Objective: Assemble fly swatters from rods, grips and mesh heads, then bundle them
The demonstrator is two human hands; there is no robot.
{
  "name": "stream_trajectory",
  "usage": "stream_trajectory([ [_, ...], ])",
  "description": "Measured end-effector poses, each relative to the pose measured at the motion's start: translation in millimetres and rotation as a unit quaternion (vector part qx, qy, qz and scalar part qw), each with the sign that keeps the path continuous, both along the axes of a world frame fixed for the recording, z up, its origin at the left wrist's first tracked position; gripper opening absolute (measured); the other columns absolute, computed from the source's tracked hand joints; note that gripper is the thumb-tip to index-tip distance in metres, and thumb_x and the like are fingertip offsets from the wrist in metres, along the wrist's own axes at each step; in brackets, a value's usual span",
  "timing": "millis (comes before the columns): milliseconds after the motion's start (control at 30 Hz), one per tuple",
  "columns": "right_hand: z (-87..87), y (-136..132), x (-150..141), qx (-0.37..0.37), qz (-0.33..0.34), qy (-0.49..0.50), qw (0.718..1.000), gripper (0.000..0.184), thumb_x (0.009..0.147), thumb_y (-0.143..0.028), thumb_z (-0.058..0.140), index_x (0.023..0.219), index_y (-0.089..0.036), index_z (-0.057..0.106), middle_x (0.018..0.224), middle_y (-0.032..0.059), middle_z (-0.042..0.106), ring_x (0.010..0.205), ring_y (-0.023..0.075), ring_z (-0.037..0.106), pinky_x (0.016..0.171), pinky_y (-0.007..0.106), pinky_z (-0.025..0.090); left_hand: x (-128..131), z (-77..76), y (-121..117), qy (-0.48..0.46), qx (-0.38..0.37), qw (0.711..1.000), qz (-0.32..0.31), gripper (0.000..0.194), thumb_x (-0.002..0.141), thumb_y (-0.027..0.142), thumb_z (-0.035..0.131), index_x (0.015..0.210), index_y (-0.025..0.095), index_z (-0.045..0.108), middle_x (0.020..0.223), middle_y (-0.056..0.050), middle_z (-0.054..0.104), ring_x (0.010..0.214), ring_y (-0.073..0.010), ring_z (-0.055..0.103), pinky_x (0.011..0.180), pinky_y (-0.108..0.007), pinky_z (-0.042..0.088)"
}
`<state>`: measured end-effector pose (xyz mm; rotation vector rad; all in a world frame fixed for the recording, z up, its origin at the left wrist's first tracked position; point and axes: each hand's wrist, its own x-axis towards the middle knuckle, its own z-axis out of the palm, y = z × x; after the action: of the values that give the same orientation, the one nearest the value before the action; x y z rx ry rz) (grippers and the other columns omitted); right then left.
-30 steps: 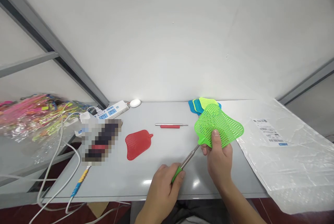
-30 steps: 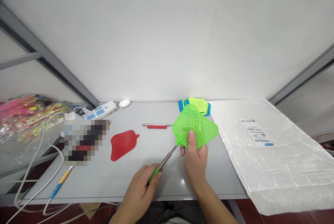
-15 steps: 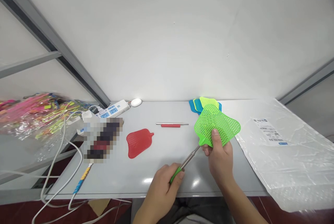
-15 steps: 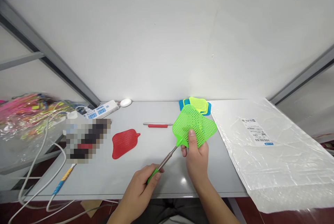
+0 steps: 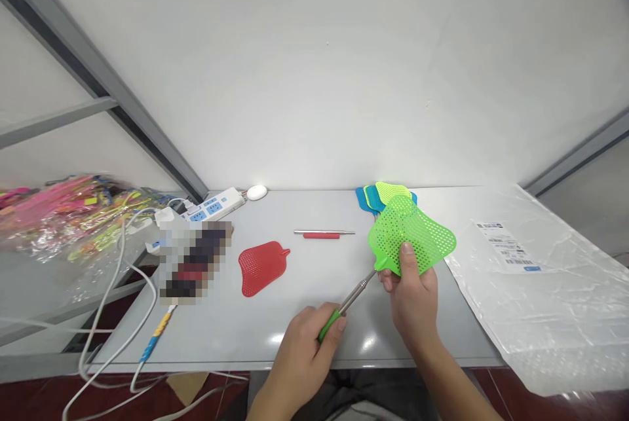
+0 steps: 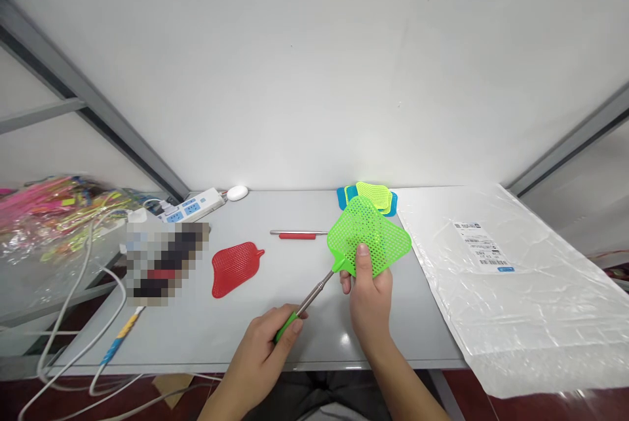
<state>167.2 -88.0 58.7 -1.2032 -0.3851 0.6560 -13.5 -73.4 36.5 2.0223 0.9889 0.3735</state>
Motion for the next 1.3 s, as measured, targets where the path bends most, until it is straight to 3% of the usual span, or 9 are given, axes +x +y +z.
stream_trajectory([
  [333, -1.9, 3, 6, 0.019, 0.023, -0.004, 1.000, 0.031, 0.088, -0.048, 0.062, 0.079, -0.020, 0.052, 0.064, -0.0056, 0.046, 0.047, 0.0076, 0.043, 0.044, 0.025, 0.032, 7, 6.5, 10, 0.027, 0.008, 1.000, -0.013, 0.037, 0.100, 0.047, 0.031, 0.084, 0.021, 0.052, 0.072, 0.000, 0.051, 0.073, -0.0180, 0.048, 0.069, -0.028, 0.037],
  [567, 1.1, 4, 8, 0.036, 0.040, 0.014, 0.998, 0.032, 0.088, -0.044, 0.064, 0.074, -0.021, 0.047, 0.061, -0.0076, 0.039, 0.047, 0.0063, 0.038, 0.046, 0.024, 0.034, 15, 20.8, 17, -0.019, -0.083, 0.996, -0.030, 0.041, 0.099, 0.051, 0.032, 0.082, 0.021, 0.055, 0.063, 0.004, 0.044, 0.061, -0.0135, 0.042, 0.058, -0.025, 0.031],
  [767, 8.1, 6, 7, 0.049, 0.076, 0.004, 0.996, 0.034, 0.089, -0.043, 0.064, 0.071, -0.021, 0.044, 0.058, -0.0082, 0.036, 0.046, 0.0064, 0.038, 0.045, 0.024, 0.036, 14, 22.3, 20, -0.020, -0.102, 0.994, -0.038, 0.040, 0.099, 0.053, 0.030, 0.081, 0.021, 0.049, 0.067, 0.004, 0.045, 0.064, -0.0137, 0.043, 0.059, -0.024, 0.030],
  [900, 5.5, 9, 7, 0.055, 0.090, 0.003, 0.994, 0.033, 0.089, -0.043, 0.063, 0.071, -0.021, 0.045, 0.053, -0.0089, 0.036, 0.044, 0.0069, 0.037, 0.047, 0.026, 0.040, 16, 17.9, 21, 0.037, -0.022, 0.999, -0.029, 0.034, 0.100, 0.046, 0.029, 0.076, 0.023, 0.036, 0.061, 0.005, 0.038, 0.057, -0.0149, 0.036, 0.056, -0.027, 0.023],
  [1033, -0.5, 13, 16, 0.063, 0.141, 0.030, 0.988, 0.030, 0.089, -0.044, 0.062, 0.075, -0.021, 0.052, 0.053, -0.0064, 0.046, 0.044, 0.0082, 0.040, 0.051, 0.028, 0.043, 21, 21.9, 21, 0.092, 0.059, 0.994, 0.009, 0.031, 0.098, 0.043, 0.032, 0.074, 0.023, 0.034, 0.059, 0.003, 0.039, 0.058, -0.0170, 0.037, 0.056, -0.028, 0.019],
  [1200, -6.7, 8, 21, 0.040, 0.277, 0.040, 0.959, 0.024, 0.087, -0.042, 0.066, 0.091, -0.018, 0.065, 0.059, -0.0052, 0.047, 0.047, 0.0081, 0.041, 0.053, 0.028, 0.042, 16, 33.9, 18, 0.003, -0.055, 0.998, 0.000, 0.037, 0.097, 0.050, 0.038, 0.073, 0.022, 0.042, 0.057, 0.005, 0.038, 0.054, -0.0137, 0.033, 0.053, -0.027, 0.021],
  [1300, -11.5, 3, 16, 0.027, 0.291, 0.050, 0.955, 0.027, 0.088, -0.043, 0.064, 0.083, -0.017, 0.067, 0.059, -0.0051, 0.044, 0.048, 0.0073, 0.040, 0.054, 0.027, 0.041, 12, 31.6, 17, -0.136, -0.172, 0.974, 0.049, 0.039, 0.096, 0.054, 0.038, 0.086, 0.021, 0.057, 0.065, 0.003, 0.044, 0.061, -0.0138, 0.041, 0.058, -0.025, 0.032],
])
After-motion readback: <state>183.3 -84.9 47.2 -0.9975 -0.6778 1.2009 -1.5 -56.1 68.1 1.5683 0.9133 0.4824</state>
